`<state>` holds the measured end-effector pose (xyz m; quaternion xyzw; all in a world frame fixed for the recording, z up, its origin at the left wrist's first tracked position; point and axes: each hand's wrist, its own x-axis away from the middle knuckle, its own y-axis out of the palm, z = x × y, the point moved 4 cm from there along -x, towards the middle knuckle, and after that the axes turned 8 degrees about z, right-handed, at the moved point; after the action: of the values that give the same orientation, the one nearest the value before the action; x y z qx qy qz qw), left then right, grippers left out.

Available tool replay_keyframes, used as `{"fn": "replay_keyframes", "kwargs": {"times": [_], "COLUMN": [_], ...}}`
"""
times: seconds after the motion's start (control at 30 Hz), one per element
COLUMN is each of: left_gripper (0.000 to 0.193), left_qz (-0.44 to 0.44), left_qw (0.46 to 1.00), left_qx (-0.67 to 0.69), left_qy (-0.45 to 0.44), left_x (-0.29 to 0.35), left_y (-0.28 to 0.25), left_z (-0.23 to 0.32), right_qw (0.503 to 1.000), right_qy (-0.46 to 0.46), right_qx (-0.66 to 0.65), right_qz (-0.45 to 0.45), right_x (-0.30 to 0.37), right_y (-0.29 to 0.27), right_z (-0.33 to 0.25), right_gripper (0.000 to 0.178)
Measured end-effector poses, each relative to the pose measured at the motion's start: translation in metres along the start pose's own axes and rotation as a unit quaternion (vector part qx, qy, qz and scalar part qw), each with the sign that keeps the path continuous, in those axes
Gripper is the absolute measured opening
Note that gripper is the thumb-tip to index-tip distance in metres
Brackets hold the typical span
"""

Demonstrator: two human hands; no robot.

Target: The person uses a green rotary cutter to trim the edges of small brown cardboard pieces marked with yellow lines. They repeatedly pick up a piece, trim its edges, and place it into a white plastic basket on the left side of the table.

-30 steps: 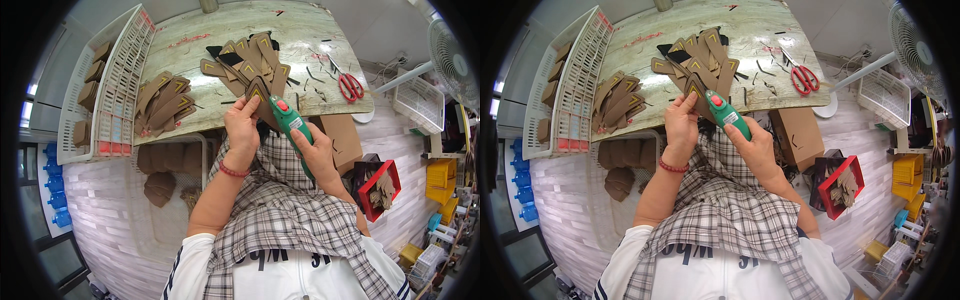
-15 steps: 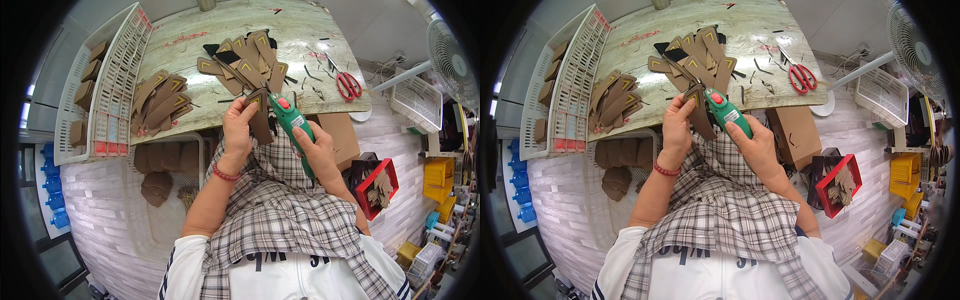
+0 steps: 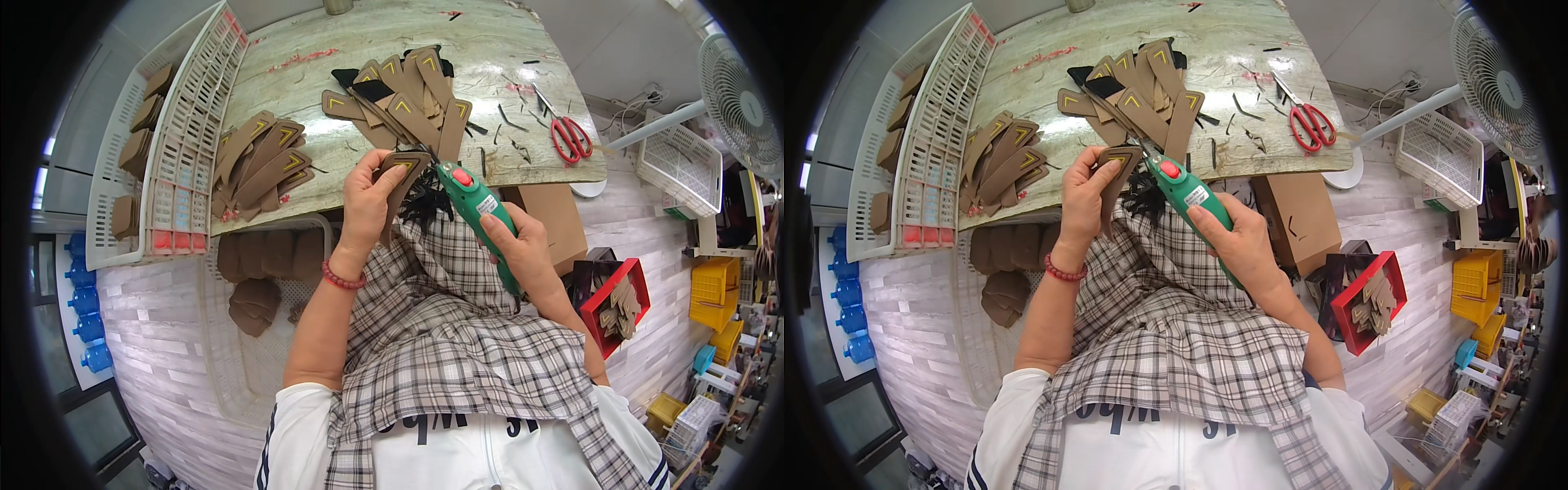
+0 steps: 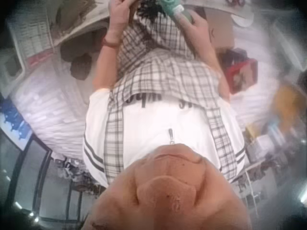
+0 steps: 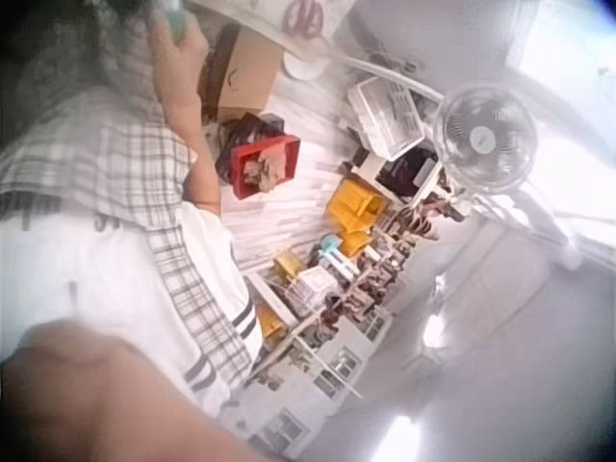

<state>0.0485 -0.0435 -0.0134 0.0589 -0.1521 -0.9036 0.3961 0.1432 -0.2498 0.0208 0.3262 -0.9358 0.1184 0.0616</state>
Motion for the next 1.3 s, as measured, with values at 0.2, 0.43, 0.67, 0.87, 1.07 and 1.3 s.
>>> {"fn": "replay_keyframes", "kwargs": {"times": [0.2, 0.43, 0.67, 0.87, 1.07, 1.3], "left_gripper": [0.008, 0.007, 0.007, 0.01, 0.009, 0.009], "left_qz": [-0.023, -0.05, -0.121, -0.151, -0.165, -0.181], "left_qw": [0.999, 0.995, 0.98, 0.965, 0.957, 0.953], "left_qx": [-0.019, -0.076, -0.158, -0.215, -0.233, -0.177], "left_qy": [-0.019, -0.029, -0.001, -0.014, -0.06, -0.169], "left_x": [-0.005, -0.009, -0.015, -0.018, -0.017, -0.014], "left_y": [-0.011, -0.021, -0.025, -0.026, -0.023, -0.018], "left_z": [0.002, 0.01, 0.023, 0.03, 0.029, 0.017], "right_qw": [1.0, 0.999, 0.996, 0.992, 0.99, 0.989], "right_qy": [0.01, 0.011, -0.01, -0.023, -0.019, -0.033], "right_qx": [0.006, 0.025, 0.055, 0.086, 0.104, 0.118], "right_qz": [-0.022, -0.045, -0.075, -0.086, -0.091, -0.088], "right_x": [-0.001, -0.002, -0.005, -0.007, -0.007, -0.009], "right_y": [0.0, -0.001, -0.004, -0.004, -0.002, 0.003], "right_z": [0.002, 0.006, 0.01, 0.009, 0.005, 0.002], "right_gripper": [0.034, 0.032, 0.034, 0.036, 0.035, 0.037]}}
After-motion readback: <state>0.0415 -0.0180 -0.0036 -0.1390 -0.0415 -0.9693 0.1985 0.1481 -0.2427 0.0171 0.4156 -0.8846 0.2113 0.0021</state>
